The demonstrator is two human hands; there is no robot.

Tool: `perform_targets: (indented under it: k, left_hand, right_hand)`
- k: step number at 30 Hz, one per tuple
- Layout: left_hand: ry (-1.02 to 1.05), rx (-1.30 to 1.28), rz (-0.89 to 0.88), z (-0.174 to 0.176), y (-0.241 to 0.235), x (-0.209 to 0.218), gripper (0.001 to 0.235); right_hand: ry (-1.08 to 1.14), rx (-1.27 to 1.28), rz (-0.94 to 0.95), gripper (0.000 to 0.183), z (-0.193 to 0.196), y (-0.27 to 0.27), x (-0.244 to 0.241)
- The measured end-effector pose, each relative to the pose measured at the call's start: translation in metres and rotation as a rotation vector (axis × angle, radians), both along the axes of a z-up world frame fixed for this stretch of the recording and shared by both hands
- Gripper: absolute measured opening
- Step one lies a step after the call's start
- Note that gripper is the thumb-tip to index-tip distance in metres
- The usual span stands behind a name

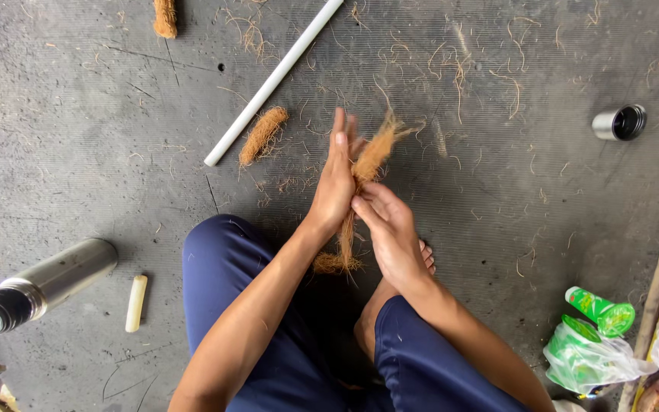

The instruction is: The person sits on the floor and repeatedly gathers loose brown fibers, rolls them into bundles, and wraps them around white cylindrical rods. The person also retrieves more fibers from a plastic bag and continues wrapping them onto the rods.

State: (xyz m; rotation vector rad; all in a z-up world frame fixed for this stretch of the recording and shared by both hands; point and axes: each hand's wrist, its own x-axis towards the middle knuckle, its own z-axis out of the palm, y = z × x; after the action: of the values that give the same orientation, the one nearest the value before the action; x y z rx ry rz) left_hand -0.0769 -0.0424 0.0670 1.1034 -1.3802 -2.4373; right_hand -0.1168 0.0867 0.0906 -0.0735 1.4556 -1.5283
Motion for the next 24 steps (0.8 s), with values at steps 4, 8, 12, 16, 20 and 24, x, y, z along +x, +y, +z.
perform_targets:
  k: [4,8,12,16,20,24]
  left_hand:
    - [0.065,0.143,-0.074,0.003,-0.011,-0.001,0.076]
    - [0.110,0.028,-0.086,0.003,-0.015,0.004,0.057]
    - [0.160,-0.022,-0.090,0.002,-0.016,0.006,0.032]
    - [0.200,0.003,-0.069,0.000,-0.014,0.007,0.023]
    - [0.179,0.003,0.052,-0.004,-0.014,0.005,0.019]
    - [0.101,-0.019,0.081,-0.006,-0.019,0.006,0.016]
  right_hand:
    - [0.095,0.140,0.074,0.033,-0.004,-0.004,-0.025]
    - [0.128,0.226,0.077,0.029,-0.001,0.003,-0.054]
    - [0.055,0.223,0.110,0.029,0.005,0.004,-0.070]
    - [0.065,0.175,0.094,0.030,0.009,0.000,-0.066]
    - [0.126,0.136,0.099,0.033,0.009,0.000,-0.063]
    - [0.190,0.285,0.154,0.031,0.007,-0.002,-0.065]
